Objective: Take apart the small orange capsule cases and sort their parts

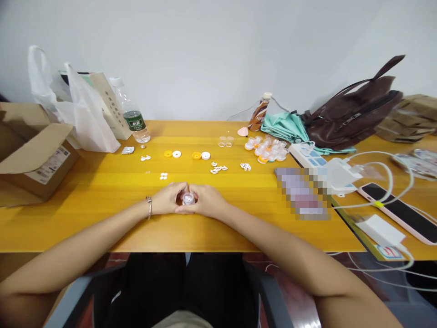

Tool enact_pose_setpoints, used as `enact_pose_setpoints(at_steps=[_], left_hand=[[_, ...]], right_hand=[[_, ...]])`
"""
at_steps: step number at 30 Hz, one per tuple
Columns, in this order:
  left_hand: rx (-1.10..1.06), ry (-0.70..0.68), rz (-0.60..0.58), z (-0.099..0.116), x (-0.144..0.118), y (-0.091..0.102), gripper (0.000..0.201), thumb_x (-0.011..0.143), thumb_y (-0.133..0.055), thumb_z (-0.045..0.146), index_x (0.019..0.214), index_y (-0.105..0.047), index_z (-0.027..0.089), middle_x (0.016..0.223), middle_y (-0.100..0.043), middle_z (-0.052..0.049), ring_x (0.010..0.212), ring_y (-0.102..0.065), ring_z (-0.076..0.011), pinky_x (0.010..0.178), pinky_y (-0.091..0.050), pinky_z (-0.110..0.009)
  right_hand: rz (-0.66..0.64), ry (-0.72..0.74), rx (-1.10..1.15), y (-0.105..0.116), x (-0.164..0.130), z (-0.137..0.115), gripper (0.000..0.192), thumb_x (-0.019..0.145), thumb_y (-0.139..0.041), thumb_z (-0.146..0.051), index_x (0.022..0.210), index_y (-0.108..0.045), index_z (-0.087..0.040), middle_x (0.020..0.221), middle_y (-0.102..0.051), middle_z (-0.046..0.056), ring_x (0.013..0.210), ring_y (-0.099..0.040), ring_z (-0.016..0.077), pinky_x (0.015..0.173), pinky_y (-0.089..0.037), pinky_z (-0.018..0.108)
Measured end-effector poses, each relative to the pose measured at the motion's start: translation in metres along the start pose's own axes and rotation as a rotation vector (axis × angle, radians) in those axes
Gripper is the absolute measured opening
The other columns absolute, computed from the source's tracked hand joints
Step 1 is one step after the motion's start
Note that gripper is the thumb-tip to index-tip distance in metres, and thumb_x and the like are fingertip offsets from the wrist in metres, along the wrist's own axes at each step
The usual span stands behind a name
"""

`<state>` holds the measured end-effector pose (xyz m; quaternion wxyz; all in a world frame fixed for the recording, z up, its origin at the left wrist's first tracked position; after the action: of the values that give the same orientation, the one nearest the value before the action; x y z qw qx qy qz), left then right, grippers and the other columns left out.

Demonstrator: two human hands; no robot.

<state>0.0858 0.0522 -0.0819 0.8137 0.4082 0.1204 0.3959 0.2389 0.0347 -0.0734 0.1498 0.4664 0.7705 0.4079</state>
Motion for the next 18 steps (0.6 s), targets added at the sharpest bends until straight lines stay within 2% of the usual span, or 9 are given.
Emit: enact_pose_setpoints(at_steps=[5,7,11,15,18], left_hand=[[-0.018,0.017,0.01,0.002,-0.001,-0.001,0.05,0.053,-0.074,0.053,0.072,-0.042,0.02,0.062,-0.049,0.006,0.057,-0.042,-0.0099,0.052,-0.029,-0.021],[-0.032,0.058,0.036,0.002,-0.001,-0.002,0.047,0.054,-0.075,0.048,0.07,-0.041,0.019,0.062,-0.05,0.006,0.056,-0.043,-0.0099,0.052,-0.03,-0.021],[-0.043,0.092,0.032,0.004,-0.001,-0.005,0.036,0.056,-0.071,0.031,0.065,-0.038,0.019,0.059,-0.049,0.006,0.053,-0.043,-0.0091,0.051,-0.031,-0.021],[0.016,0.035,0.015,0.009,-0.001,-0.005,0.03,0.053,-0.069,0.027,0.067,-0.044,0.018,0.064,-0.053,0.004,0.057,-0.045,-0.0108,0.054,-0.034,-0.022],[-0.005,-0.009,-0.026,0.009,-0.001,-0.004,0.026,0.054,-0.066,0.025,0.07,-0.048,0.017,0.066,-0.054,0.003,0.058,-0.046,-0.0109,0.055,-0.035,-0.022]], right_hand=[[0.043,-0.054,-0.062,-0.004,0.001,-0.001,0.041,0.069,-0.059,-0.056,0.06,-0.046,-0.018,0.052,-0.043,-0.006,0.048,-0.036,0.0073,0.048,-0.022,0.021],[0.066,-0.048,-0.104,-0.005,0.0,0.0,0.038,0.073,-0.056,-0.053,0.062,-0.048,-0.018,0.053,-0.046,-0.005,0.049,-0.038,0.0081,0.049,-0.023,0.021],[0.066,0.097,-0.252,-0.006,0.0,-0.003,0.032,0.08,-0.051,-0.048,0.07,-0.051,-0.017,0.063,-0.057,0.0,0.057,-0.048,0.0115,0.058,-0.029,0.024],[-0.001,0.26,-0.421,-0.003,0.001,-0.007,0.028,0.083,-0.046,-0.043,0.083,-0.054,-0.016,0.075,-0.062,0.006,0.068,-0.053,0.0171,0.065,-0.031,0.029],[-0.07,0.31,-0.427,0.005,-0.002,-0.01,0.027,0.084,-0.046,-0.042,0.085,-0.053,-0.016,0.078,-0.062,0.006,0.07,-0.053,0.0179,0.068,-0.033,0.03]])
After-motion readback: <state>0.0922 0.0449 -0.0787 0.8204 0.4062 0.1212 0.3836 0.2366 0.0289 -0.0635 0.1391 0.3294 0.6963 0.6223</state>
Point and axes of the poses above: each hand's wrist, its own x-axis towards the middle knuckle, its own y-axis out of the back of the hand, z = x × y, the point moved 2 cm from there along x, towards the middle knuckle
